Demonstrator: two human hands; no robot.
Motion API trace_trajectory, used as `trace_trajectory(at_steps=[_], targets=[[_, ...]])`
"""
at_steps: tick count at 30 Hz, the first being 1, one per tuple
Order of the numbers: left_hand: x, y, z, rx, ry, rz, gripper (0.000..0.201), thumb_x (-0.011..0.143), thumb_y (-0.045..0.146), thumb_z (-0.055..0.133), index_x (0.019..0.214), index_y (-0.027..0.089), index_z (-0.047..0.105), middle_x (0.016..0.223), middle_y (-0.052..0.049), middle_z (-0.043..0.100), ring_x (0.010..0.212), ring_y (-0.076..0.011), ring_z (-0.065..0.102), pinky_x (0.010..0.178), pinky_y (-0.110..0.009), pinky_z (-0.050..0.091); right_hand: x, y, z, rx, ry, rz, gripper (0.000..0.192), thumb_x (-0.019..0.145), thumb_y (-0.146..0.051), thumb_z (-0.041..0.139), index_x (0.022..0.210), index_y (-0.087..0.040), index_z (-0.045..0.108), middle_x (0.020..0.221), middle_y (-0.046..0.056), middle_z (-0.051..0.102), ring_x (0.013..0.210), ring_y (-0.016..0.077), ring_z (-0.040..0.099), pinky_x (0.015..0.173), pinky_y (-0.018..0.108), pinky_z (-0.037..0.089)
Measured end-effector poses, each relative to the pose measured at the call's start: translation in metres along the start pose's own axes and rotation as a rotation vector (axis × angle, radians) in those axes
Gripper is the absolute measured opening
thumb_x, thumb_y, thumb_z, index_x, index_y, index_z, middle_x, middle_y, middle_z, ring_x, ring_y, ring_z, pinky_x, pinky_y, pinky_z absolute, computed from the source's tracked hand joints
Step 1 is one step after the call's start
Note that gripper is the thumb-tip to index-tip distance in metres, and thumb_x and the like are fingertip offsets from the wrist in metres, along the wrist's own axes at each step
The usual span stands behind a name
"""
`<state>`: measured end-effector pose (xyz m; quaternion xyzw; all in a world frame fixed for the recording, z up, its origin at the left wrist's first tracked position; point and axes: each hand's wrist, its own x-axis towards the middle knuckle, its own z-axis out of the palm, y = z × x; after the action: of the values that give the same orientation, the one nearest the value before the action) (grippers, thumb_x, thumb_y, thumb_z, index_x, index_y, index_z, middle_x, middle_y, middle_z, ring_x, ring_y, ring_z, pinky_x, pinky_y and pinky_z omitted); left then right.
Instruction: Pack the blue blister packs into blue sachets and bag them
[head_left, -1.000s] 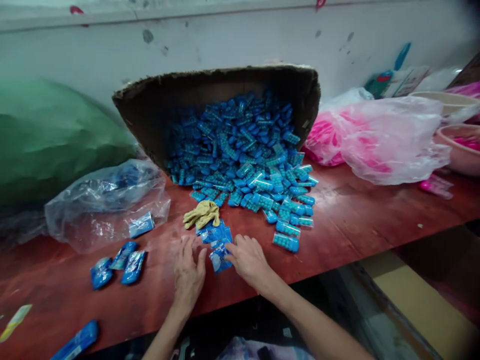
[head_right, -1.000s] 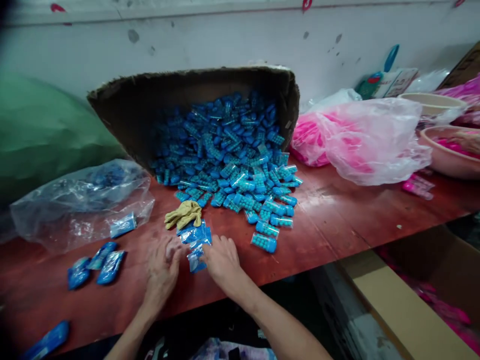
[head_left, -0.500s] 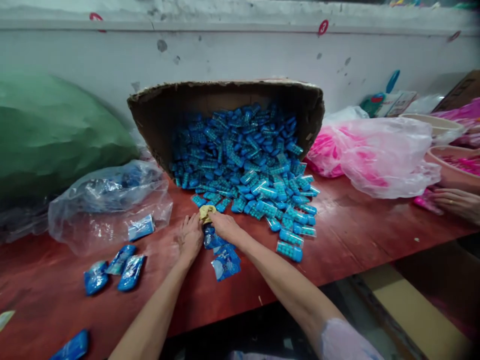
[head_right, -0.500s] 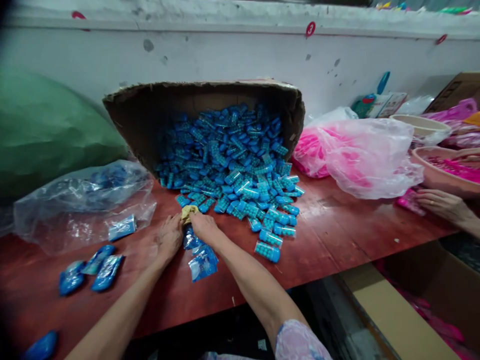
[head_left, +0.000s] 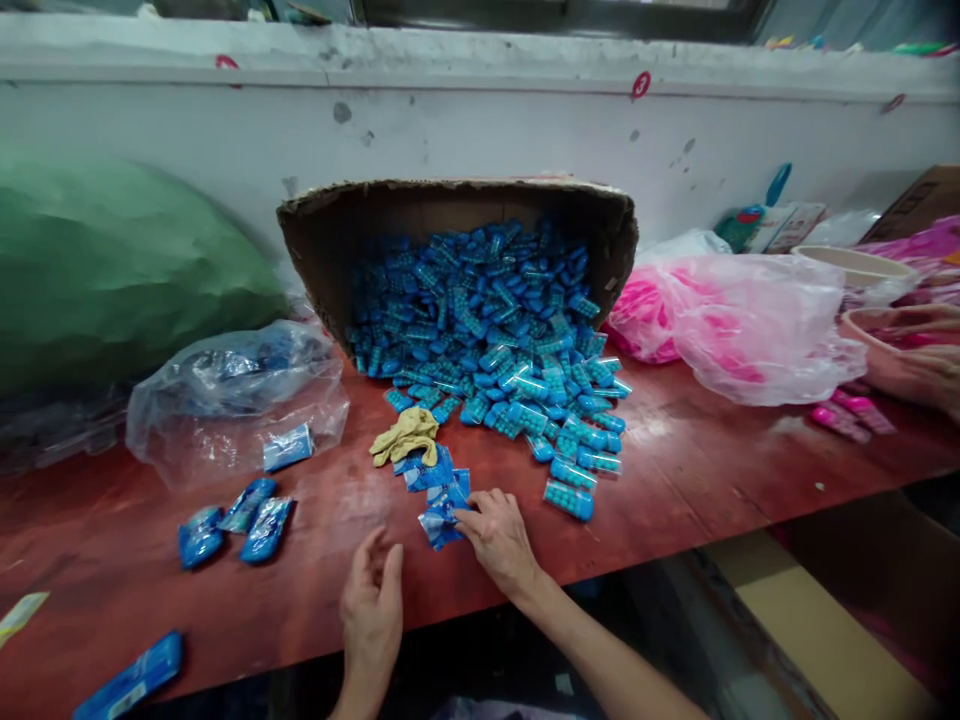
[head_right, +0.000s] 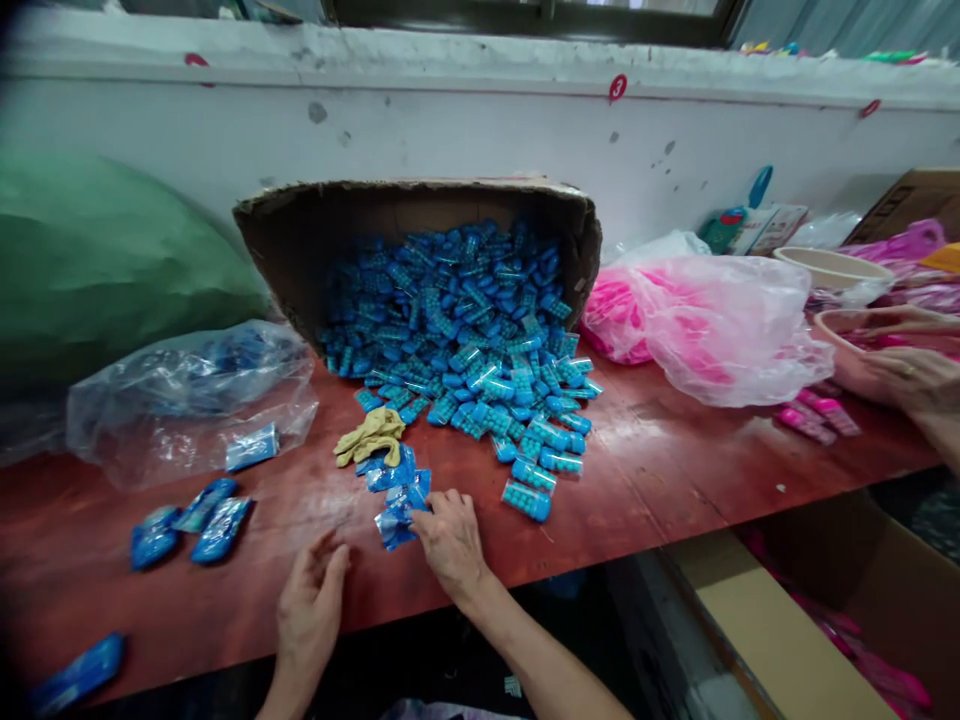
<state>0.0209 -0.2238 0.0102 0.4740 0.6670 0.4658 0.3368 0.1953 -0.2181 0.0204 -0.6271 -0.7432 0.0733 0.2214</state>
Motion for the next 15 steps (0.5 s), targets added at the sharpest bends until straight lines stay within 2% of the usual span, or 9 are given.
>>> trace_trajectory(at_steps=[1,3,5,8,10,13,15], targets=[[-0.009,0.001,0.001,-0.102,-0.044,-0.134,0.049,0.065,0.046,0.060,0.103,0.018,0.052,0.080,-0.006,0.063,0.062,-0.0174,0.060,0.053,-0.029,0.047,-0.001,-0.002,-0.003,0.017,0.028,0.001,0.012,0.083,-0.027,0.055,0.090,-0.030,0.064,0.092,0.001,0.061,0.083,0.0164,0.047,0.070,0.029,0.030],[-0.018,0.008,0.008,-0.288,-0.154,-0.337,0.055,0.059,0.046,0.066,0.102,0.016,0.052,0.079,-0.005,0.063,0.057,-0.0143,0.059,0.045,-0.024,0.043,-0.004,-0.009,-0.012,0.049,0.083,-0.003,0.015,0.084,-0.026,0.053,0.094,-0.030,0.064,0.094,0.001,0.061,0.085,0.0167,0.048,0.072,0.029,0.031],[-0.019,0.020,0.016,-0.422,-0.259,-0.431,0.053,0.055,0.044,0.070,0.098,0.016,0.055,0.082,-0.005,0.065,0.060,-0.0135,0.060,0.047,-0.022,0.043,-0.009,-0.018,-0.021,0.085,0.126,-0.016,0.017,0.085,-0.024,0.052,0.096,-0.029,0.063,0.095,0.002,0.061,0.085,0.0169,0.048,0.073,0.029,0.033],[-0.017,0.039,0.024,-0.558,-0.372,-0.474,0.041,0.056,0.041,0.070,0.087,0.015,0.062,0.077,-0.004,0.067,0.061,-0.0126,0.059,0.049,-0.021,0.041,-0.016,-0.028,-0.030,0.179,0.159,-0.031,0.020,0.085,-0.022,0.051,0.099,-0.030,0.063,0.092,0.003,0.061,0.083,0.0169,0.049,0.072,0.028,0.036],[-0.017,0.048,0.025,-0.609,-0.397,-0.484,0.035,0.058,0.039,0.070,0.082,0.015,0.064,0.072,-0.003,0.067,0.058,-0.0118,0.058,0.049,-0.020,0.040,-0.016,-0.030,-0.032,0.340,0.175,0.030,0.027,0.082,-0.022,0.054,0.108,-0.029,0.059,0.097,0.004,0.060,0.086,0.0175,0.051,0.076,0.029,0.039],[-0.017,0.050,0.024,-0.609,-0.387,-0.478,0.032,0.057,0.037,0.070,0.079,0.015,0.065,0.069,-0.002,0.067,0.057,-0.0124,0.058,0.048,-0.021,0.041,-0.011,-0.026,-0.027,0.791,0.116,0.237,0.040,0.075,-0.022,0.059,0.115,-0.021,0.054,0.096,0.005,0.061,0.080,0.0165,0.055,0.072,0.028,0.045],[-0.015,0.045,0.024,-0.576,-0.353,-0.446,0.031,0.056,0.037,0.071,0.076,0.014,0.065,0.067,-0.002,0.066,0.057,-0.0128,0.058,0.047,-0.021,0.040,-0.006,-0.022,-0.019,1.079,-0.002,0.330,0.027,0.073,-0.024,0.058,0.099,-0.017,0.062,0.082,0.002,0.062,0.069,0.0144,0.055,0.065,0.025,0.045]])
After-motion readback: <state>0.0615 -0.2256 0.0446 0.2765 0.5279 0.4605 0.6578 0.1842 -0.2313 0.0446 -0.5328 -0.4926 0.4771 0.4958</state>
